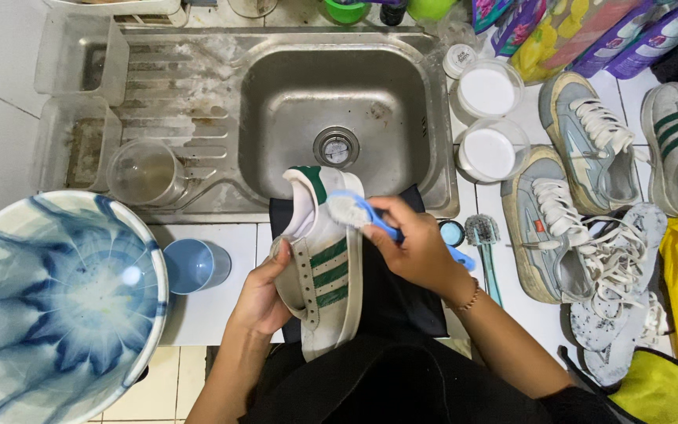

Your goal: The person cleans a shoe by applying a cleaning solution with a brush and scrubbing the white surfaces, then uses a blue cup to pour water over the shoe to rinse it.

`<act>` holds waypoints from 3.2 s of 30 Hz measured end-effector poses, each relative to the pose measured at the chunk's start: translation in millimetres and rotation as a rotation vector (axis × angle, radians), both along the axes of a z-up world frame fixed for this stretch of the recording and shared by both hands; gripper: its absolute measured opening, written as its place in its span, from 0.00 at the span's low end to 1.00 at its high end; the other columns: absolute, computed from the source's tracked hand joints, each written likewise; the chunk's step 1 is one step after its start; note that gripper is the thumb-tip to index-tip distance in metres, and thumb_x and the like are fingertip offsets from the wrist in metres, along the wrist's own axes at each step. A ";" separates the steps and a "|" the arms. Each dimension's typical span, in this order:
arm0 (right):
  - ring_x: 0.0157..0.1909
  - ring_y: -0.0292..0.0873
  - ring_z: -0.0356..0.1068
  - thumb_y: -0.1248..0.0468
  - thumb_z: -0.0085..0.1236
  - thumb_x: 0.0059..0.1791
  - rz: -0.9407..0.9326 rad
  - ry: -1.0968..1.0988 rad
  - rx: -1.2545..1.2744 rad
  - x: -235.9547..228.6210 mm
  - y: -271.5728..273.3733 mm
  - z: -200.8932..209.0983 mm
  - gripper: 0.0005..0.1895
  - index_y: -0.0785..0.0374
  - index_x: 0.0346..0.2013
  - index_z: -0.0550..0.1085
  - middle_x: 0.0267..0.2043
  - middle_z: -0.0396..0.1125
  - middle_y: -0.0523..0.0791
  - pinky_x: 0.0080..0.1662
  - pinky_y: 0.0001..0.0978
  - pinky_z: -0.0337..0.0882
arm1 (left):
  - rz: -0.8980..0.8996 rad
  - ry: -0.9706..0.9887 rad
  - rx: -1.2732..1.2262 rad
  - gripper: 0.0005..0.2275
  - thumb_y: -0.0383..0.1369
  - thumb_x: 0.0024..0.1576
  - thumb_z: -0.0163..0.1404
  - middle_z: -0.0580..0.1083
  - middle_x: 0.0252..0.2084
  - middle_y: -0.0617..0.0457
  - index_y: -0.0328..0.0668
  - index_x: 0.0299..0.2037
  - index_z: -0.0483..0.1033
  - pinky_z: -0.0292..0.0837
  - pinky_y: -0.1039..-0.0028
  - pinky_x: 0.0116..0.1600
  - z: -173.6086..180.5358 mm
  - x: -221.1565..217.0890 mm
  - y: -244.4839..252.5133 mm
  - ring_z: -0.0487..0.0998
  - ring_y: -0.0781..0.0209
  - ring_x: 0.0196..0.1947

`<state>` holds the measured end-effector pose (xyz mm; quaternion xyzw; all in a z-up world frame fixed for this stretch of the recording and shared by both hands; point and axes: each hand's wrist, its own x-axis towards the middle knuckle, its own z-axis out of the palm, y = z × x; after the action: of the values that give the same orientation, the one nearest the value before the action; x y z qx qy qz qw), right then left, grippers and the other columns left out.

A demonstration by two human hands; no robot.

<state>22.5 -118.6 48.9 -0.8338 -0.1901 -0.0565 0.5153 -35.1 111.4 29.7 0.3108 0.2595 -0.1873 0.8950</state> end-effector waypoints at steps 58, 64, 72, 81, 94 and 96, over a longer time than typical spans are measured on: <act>0.47 0.72 0.69 0.60 0.47 0.55 -0.349 -0.014 -0.621 143.4 -113.7 10.9 0.15 0.60 0.39 0.82 0.39 0.73 0.60 0.47 0.61 0.68 | 0.029 0.081 -0.089 0.28 0.48 0.60 0.41 0.72 0.58 0.32 0.29 0.60 0.69 0.62 0.41 0.63 3.3 7.8 13.3 0.72 0.35 0.60; 0.24 0.62 0.71 0.50 0.44 0.57 -0.113 -0.138 -0.605 75.0 7.7 3.8 0.29 0.61 0.15 0.74 0.15 0.68 0.52 0.31 0.51 0.68 | 0.001 0.099 -0.102 0.27 0.49 0.59 0.43 0.74 0.56 0.33 0.31 0.57 0.71 0.64 0.44 0.64 13.8 6.9 4.8 0.74 0.36 0.58; 0.22 0.44 0.66 0.57 0.54 0.44 0.086 -0.813 -0.591 13.6 68.9 -15.0 0.14 0.52 0.14 0.73 0.16 0.66 0.43 0.26 0.36 0.61 | 0.004 0.050 -0.143 0.29 0.52 0.63 0.38 0.72 0.58 0.36 0.31 0.60 0.70 0.61 0.48 0.67 -40.7 11.8 10.8 0.72 0.40 0.61; 0.15 0.45 0.62 0.51 0.51 0.46 -0.054 -0.933 -0.551 53.7 81.8 -30.6 0.21 0.48 0.09 0.68 0.11 0.59 0.42 0.23 0.38 0.61 | -0.074 0.062 -0.083 0.29 0.51 0.62 0.36 0.70 0.62 0.33 0.34 0.64 0.67 0.59 0.47 0.68 4.6 2.7 -0.5 0.69 0.36 0.64; 0.17 0.46 0.60 0.62 0.45 0.45 0.254 -0.681 -0.332 24.0 67.9 -5.9 0.21 0.60 0.07 0.64 0.13 0.60 0.46 0.29 0.34 0.64 | -0.041 0.109 -0.175 0.26 0.50 0.63 0.36 0.71 0.62 0.36 0.42 0.65 0.68 0.63 0.48 0.67 -16.6 9.5 -4.0 0.71 0.39 0.61; 0.18 0.47 0.67 0.51 0.54 0.44 0.101 -0.903 -0.500 47.7 60.4 -43.3 0.21 0.53 0.07 0.71 0.10 0.64 0.45 0.26 0.40 0.68 | -0.100 0.060 -0.138 0.30 0.54 0.62 0.32 0.67 0.66 0.35 0.44 0.68 0.64 0.59 0.44 0.68 -24.2 2.0 -3.3 0.68 0.37 0.64</act>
<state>70.2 -58.2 5.5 -0.8137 -0.4410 -0.3388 0.1692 -33.1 108.1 5.5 0.2554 0.2567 -0.2583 0.8956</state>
